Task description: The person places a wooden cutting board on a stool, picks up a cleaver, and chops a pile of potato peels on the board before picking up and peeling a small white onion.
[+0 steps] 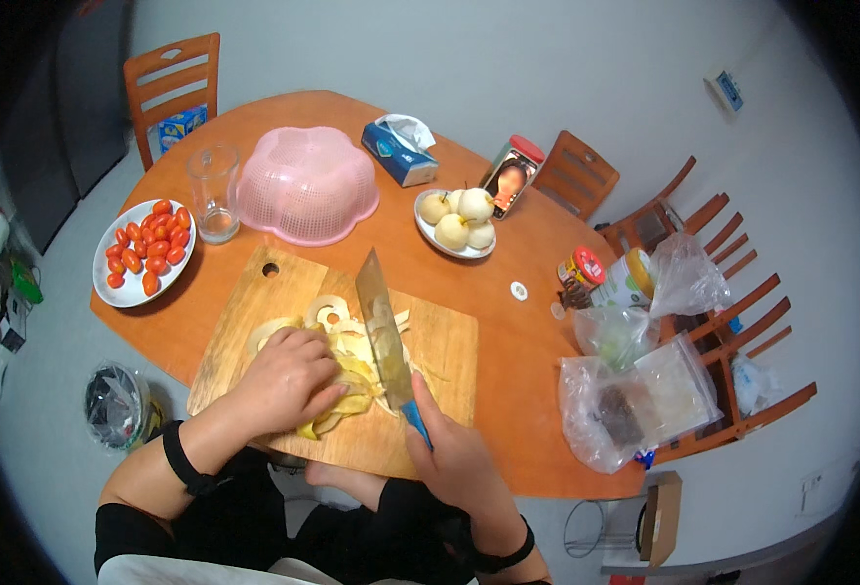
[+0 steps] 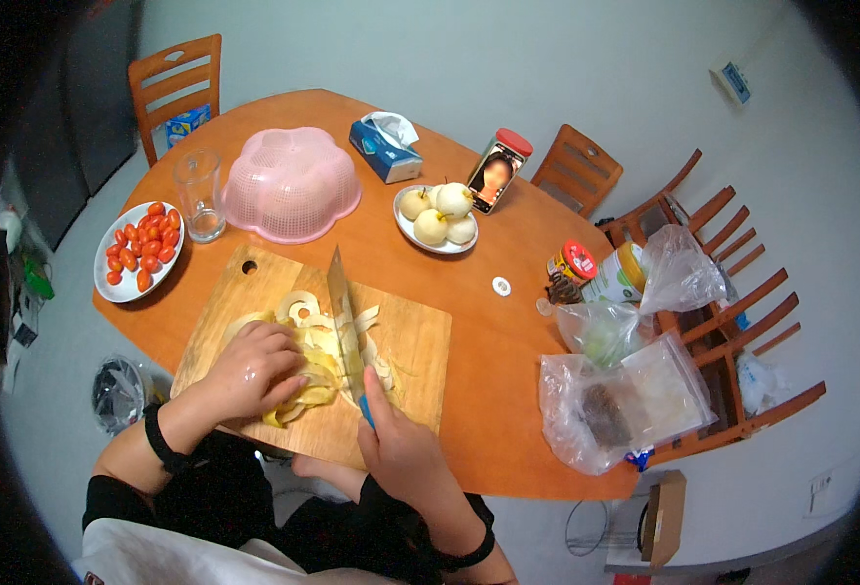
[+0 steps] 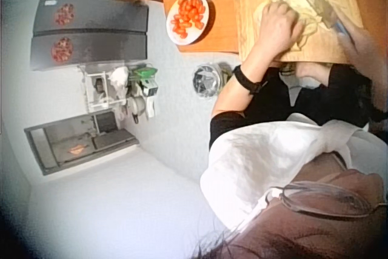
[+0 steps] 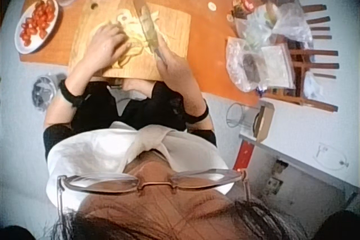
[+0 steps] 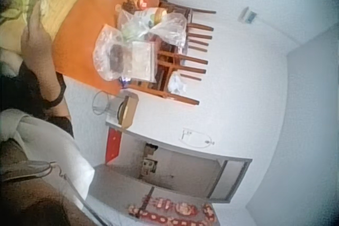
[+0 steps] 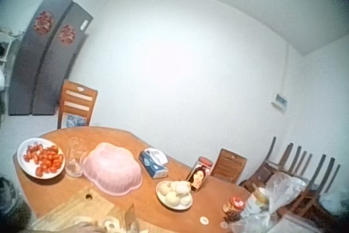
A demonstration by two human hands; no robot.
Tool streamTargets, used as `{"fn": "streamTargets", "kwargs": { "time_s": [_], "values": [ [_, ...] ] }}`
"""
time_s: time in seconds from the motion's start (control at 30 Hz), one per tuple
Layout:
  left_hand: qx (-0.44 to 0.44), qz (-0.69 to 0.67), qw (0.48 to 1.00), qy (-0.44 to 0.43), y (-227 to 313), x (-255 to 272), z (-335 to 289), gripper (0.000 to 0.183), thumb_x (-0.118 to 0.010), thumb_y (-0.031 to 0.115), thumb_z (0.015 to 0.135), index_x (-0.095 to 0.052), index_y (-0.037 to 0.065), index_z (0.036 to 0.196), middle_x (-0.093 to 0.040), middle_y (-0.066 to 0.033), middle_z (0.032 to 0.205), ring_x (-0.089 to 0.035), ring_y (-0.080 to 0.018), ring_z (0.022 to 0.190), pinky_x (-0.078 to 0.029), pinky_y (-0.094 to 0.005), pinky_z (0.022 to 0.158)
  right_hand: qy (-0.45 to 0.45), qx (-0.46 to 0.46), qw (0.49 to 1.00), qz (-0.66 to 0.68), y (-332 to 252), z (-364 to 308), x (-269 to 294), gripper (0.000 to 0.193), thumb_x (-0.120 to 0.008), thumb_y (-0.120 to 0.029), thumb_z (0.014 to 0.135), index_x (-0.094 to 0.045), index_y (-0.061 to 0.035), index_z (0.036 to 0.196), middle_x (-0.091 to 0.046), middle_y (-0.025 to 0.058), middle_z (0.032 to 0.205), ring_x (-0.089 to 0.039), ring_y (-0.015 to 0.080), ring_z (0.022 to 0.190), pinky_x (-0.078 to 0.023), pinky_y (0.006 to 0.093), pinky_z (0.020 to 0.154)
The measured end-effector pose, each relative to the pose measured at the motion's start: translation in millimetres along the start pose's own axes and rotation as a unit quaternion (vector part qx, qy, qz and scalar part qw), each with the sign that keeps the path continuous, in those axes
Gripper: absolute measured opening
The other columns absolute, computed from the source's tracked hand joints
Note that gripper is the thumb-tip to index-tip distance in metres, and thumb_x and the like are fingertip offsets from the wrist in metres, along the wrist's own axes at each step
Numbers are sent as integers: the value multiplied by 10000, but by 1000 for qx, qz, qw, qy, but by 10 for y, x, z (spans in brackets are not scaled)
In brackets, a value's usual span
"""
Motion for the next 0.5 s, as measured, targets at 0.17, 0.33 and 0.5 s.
{"fn": "streamTargets", "kwargs": {
  "time_s": [0.17, 0.33, 0.5],
  "values": [
    [-1, 0, 1000, -1, -20, -18, -19, 198, -632, 250, 780, -627, 53, 764, -560, -86, 824, -529, -268, 944, -383, -387, 854, -12, -32, 999, 17, -71, -15, 100, 570, -542, -112, 848, -339, -13, 1372, -552, 226, 696, -574, 344, 595, -444, 367, 552],
    [11, -4, 1000, -10, -27, -7, -25, 200, -632, 253, 780, -629, 53, 770, -559, -88, 824, -526, -271, 948, -381, -388, 862, -18, -11, 999, 27, -43, -23, 6, 569, -540, -117, 850, -337, -14, 1373, -556, 234, 694, -581, 339, 597, -439, 363, 534],
    [3, -4, 1000, -1, -11, -12, 4, 202, -637, 250, 777, -630, 48, 776, -561, -90, 834, -524, -275, 948, -381, -388, 864, -59, -46, 995, -64, -77, 3, -13, 562, -537, -118, 853, -340, -14, 1370, -589, 230, 771, -597, 355, 641, -445, 366, 557]
  ]
}}
Point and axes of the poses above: each hand's wrist, its own z-axis towards the middle knuckle, its own x-axis out of the back of the hand, y = z × x, the point moved 8 cm from there along z, towards the middle knuckle
